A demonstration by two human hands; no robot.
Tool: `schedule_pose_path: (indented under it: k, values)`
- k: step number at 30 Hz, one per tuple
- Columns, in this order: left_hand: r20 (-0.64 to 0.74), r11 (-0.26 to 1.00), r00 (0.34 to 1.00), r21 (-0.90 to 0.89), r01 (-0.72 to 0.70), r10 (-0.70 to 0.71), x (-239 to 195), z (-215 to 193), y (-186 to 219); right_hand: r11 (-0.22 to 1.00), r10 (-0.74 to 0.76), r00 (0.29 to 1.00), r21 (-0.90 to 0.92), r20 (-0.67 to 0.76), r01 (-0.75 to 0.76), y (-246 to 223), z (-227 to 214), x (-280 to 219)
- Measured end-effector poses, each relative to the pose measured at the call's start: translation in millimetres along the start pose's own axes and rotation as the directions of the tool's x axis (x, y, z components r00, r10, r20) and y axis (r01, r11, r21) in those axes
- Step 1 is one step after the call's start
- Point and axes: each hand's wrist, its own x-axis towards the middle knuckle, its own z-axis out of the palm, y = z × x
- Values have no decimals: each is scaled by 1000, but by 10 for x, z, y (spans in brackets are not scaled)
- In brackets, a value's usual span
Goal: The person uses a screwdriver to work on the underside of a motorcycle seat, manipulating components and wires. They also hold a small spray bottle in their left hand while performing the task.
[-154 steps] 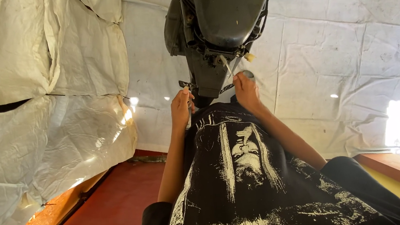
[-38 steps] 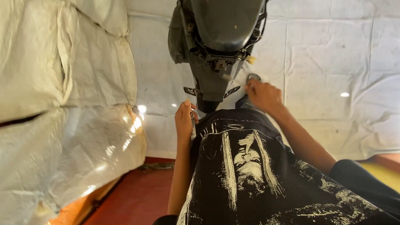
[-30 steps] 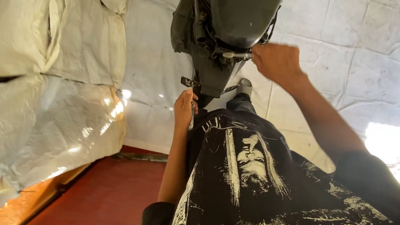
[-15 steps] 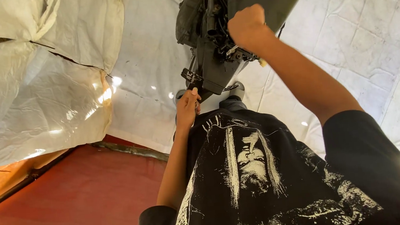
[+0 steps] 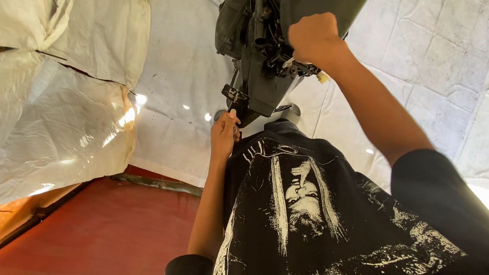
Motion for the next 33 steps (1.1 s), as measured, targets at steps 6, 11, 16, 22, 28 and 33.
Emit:
schedule_pose_path:
  k: [6, 11, 16, 22, 28, 33]
  values:
    - [-33, 993, 999, 112, -25, 29, 224, -64, -273, 932, 111, 991, 337, 78, -131, -174, 486, -306]
    - [-31, 995, 999, 94, -10, 13, 226, -33, -239, 813, 295, 948, 491, 115, -313, -267, 864, -571]
    - [4, 994, 1000, 109, -20, 20, 298, -20, -199, 783, 340, 936, 524, 89, -335, -297, 1073, -852]
    - [34, 990, 999, 131, -46, 42, 383, 52, -225, 722, 449, 883, 637, -136, -270, -454, 1444, -1048]
    - [71, 989, 997, 142, -48, 38, 348, 96, -83, 534, 590, 804, 782, -72, -321, -669, 1601, -1079]
    - [87, 981, 996, 187, -52, 36, 359, 85, -132, 427, 586, 810, 861, -32, -275, -694, 1796, -978]
